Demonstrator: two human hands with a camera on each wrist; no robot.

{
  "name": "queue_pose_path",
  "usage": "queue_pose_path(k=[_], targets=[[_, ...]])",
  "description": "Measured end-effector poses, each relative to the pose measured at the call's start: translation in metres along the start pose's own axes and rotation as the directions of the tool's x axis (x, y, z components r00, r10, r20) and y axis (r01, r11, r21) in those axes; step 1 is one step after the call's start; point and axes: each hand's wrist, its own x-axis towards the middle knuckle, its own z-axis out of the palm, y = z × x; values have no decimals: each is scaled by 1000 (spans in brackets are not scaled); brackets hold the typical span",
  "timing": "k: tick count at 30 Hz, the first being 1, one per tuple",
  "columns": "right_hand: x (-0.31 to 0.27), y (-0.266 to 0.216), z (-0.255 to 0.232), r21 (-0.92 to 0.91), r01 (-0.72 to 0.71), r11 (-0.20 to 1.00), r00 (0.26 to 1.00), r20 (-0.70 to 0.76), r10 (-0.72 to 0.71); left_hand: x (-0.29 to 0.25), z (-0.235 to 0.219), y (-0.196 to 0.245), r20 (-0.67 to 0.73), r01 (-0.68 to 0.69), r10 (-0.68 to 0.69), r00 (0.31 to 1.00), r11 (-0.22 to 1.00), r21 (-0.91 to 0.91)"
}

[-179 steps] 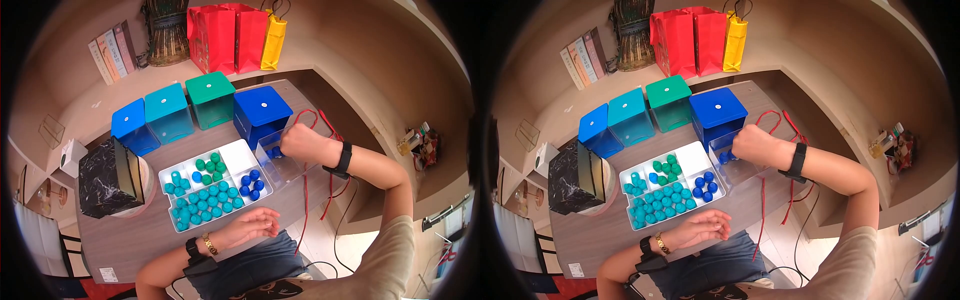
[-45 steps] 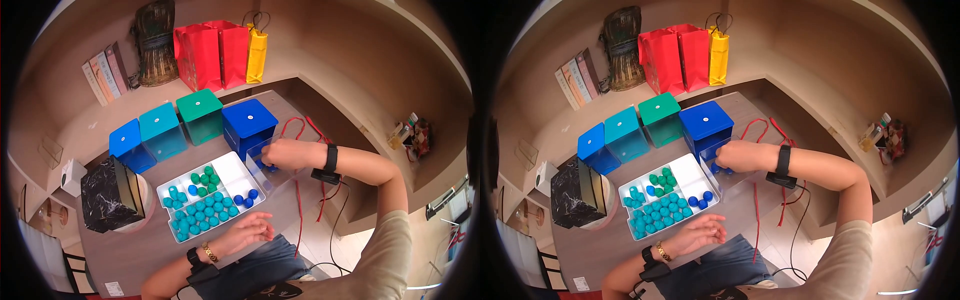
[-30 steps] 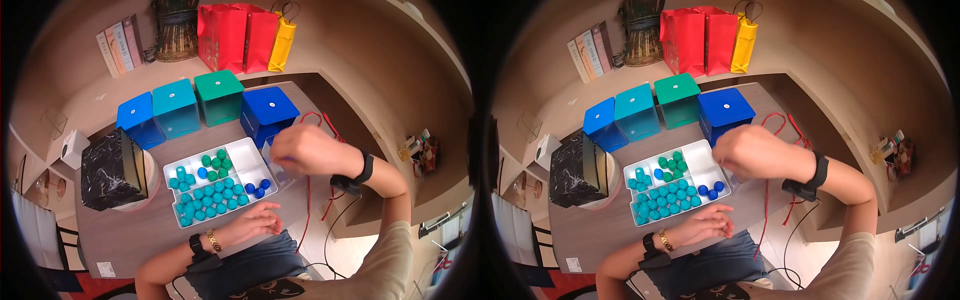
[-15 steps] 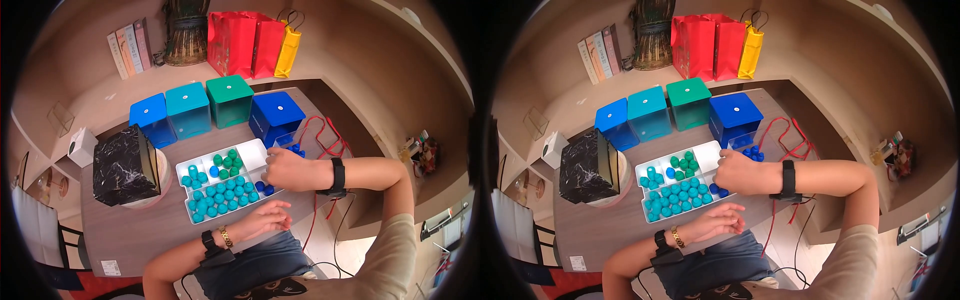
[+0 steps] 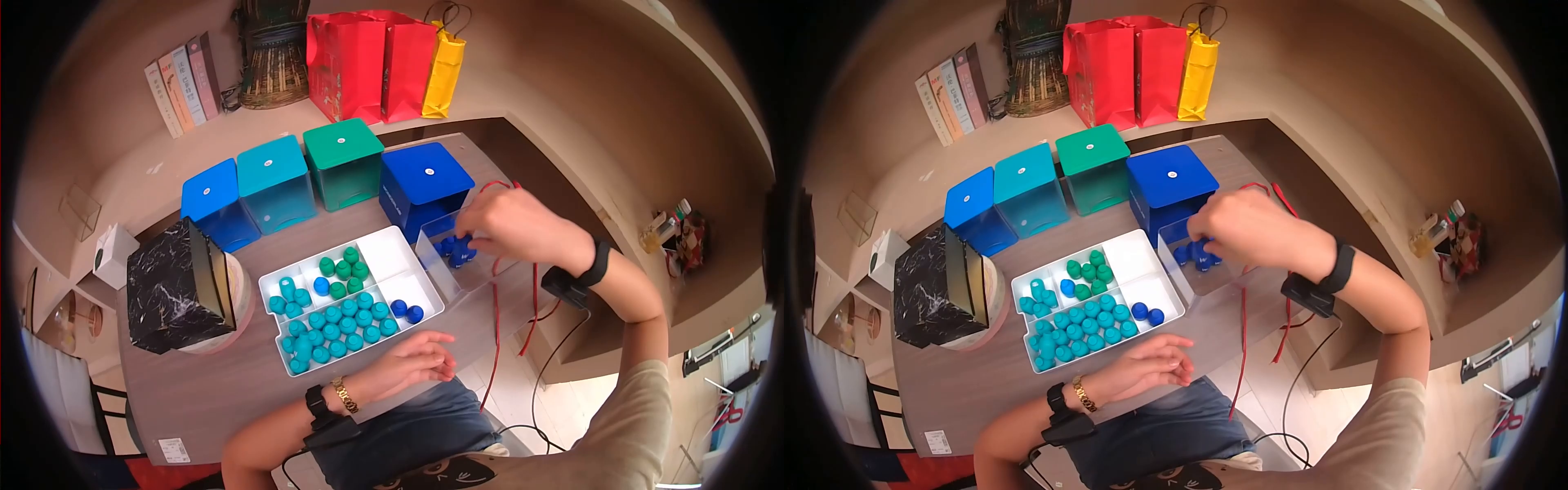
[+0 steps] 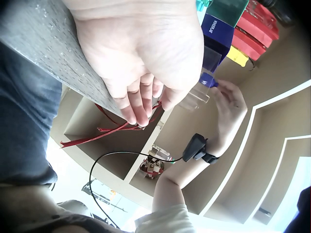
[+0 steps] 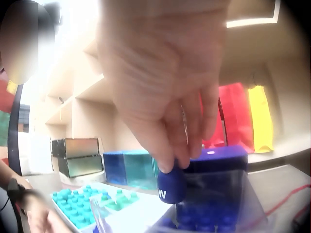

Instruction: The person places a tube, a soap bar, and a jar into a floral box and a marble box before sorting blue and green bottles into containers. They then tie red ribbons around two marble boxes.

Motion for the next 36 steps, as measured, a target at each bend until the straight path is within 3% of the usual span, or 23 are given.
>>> queue_pose_path(k=[5, 15, 23, 27, 31, 36], targets=[[6, 10, 42, 0, 77, 997, 988, 132, -76, 0, 0, 1, -21, 23, -23, 1000, 1000, -7], [13, 26, 84, -99, 199, 975, 978, 85, -191, -1, -4, -2, -19, 24, -24, 1000, 999, -41], [12, 1, 24, -50, 192, 980, 972, -127, -197, -2, -3, -5, -37, -24, 19, 999, 992, -123], [18, -30, 18, 91, 356, 930, 929, -144, -342, -2, 0, -3, -39, -22, 19, 999, 995, -96], [33, -46, 46, -8, 477, 879, 879, 3, -477, -2, 2, -2, -40, -28, 25, 999, 996, -85], [55, -54, 71, -17, 478, 878, 870, 143, -471, -1, -4, -4, 2, -23, 23, 1000, 995, -97]])
